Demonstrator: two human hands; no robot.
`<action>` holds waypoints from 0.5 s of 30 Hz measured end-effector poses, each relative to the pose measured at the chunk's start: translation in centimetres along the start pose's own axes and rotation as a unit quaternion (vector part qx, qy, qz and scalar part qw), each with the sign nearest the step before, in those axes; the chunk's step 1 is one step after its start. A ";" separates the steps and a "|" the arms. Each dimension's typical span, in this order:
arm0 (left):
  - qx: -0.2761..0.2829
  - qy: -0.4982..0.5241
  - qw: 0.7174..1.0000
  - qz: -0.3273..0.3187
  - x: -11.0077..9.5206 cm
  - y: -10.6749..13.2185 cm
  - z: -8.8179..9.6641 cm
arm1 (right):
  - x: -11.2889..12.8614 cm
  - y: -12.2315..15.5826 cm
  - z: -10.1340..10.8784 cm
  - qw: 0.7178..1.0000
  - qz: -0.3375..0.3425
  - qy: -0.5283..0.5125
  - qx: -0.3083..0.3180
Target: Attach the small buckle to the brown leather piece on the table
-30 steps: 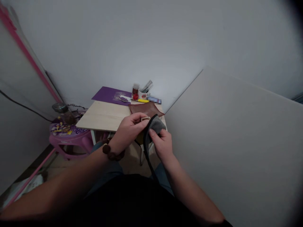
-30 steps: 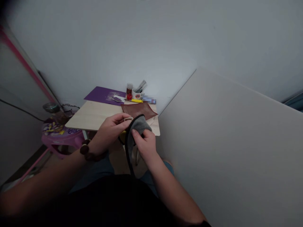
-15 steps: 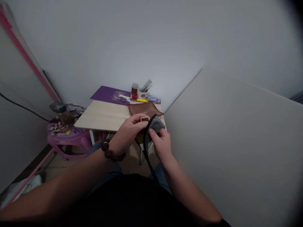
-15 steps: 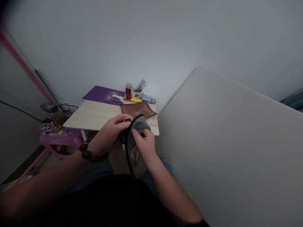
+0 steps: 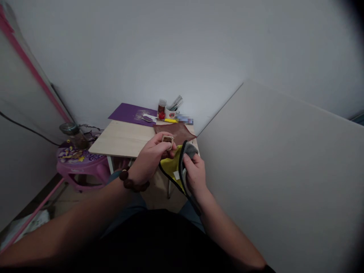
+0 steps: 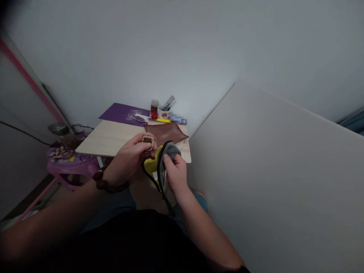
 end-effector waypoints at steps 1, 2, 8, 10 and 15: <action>0.001 -0.001 1.000 -0.001 0.0 0.0 0.0 | -0.1 0.0 0.0 1.000 0.000 -0.003 0.002; 0.003 -0.002 1.000 -0.003 -0.1 0.0 0.0 | -0.2 0.0 0.0 1.000 0.000 -0.006 0.003; -0.001 -0.016 1.000 0.002 -0.3 0.0 0.0 | -0.9 0.1 -0.1 0.999 -0.019 -0.026 0.012; -0.004 -0.018 1.000 0.009 -0.1 0.0 0.0 | -0.8 0.1 -0.1 0.999 -0.018 -0.027 0.011; 0.002 0.033 0.999 0.019 0.8 -0.3 0.0 | -0.3 0.1 -0.1 0.999 -0.019 -0.027 0.008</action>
Point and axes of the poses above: each hand's wrist, its own y-axis away from the middle knuckle, its own z-axis out of the back of the hand, x = y × z, the point moved 7 cm from there along -y, towards the middle knuckle, and after that the axes turned 6 degrees about -y, right-handed, at the moved point
